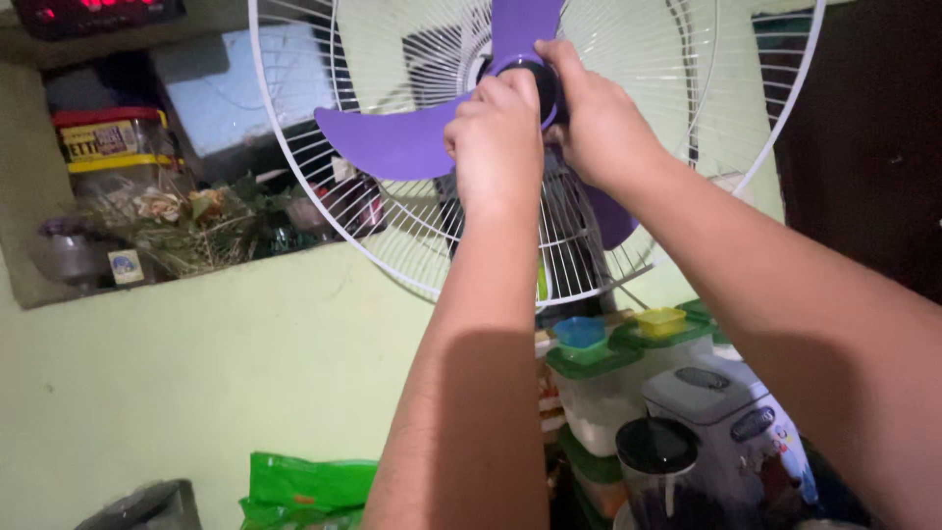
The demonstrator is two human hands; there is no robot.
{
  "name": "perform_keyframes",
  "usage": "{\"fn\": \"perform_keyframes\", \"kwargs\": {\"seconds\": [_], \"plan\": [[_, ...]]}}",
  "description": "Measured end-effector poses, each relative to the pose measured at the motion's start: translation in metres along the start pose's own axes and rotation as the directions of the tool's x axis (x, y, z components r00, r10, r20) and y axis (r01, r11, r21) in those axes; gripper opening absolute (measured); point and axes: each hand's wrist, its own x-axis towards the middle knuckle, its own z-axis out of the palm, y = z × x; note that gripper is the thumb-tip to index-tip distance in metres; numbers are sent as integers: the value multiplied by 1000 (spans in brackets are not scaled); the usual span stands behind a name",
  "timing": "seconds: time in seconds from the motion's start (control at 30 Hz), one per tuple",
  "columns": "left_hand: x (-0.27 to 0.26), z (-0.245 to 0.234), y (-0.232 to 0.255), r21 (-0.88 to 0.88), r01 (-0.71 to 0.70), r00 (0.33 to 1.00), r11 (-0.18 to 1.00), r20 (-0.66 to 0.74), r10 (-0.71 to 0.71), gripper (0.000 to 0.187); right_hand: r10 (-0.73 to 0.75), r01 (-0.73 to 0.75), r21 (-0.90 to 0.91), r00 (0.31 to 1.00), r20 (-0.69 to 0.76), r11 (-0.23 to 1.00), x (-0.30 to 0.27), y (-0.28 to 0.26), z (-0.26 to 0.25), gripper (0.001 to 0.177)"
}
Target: The person assembles a table fan by attaching the purple fan blades to the motor hub and securing them with a black cap. They then attach the front wire grill to complete the assembly.
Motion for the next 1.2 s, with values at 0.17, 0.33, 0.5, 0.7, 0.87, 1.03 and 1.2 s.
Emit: {"fn": "perform_keyframes", "kwargs": {"seconds": [0.17,0.33,0.5,0.7,0.87,1.03,1.2], "plan": [[10,17,3,-128,-19,998,992,63,28,27,-29,29,-15,1000,8,999,-5,1,7,83],[22,16,-6,-301,-89,985,949,114,129,38,-15,15,-46,1000,8,999,-2,1,8,83],[29,12,-14,-346,-185,953,920,164,254,49,-23,22,-59,1000,-10,998,-4,-4,8,82],[29,18,-16,-459,-134,959,878,164,231,30,-73,74,-110,997,13,991,-4,-4,7,83],[35,11,-13,-506,-63,877,860,383,290,31,-52,53,-69,999,15,996,4,-4,5,70],[26,-1,-14,-366,-30,971,930,212,114,48,55,-53,-69,998,16,996,1,-14,10,74],[7,3,-15,-235,0,1000,972,21,5,63,49,-47,-67,999,21,997,2,-16,9,72]]}}
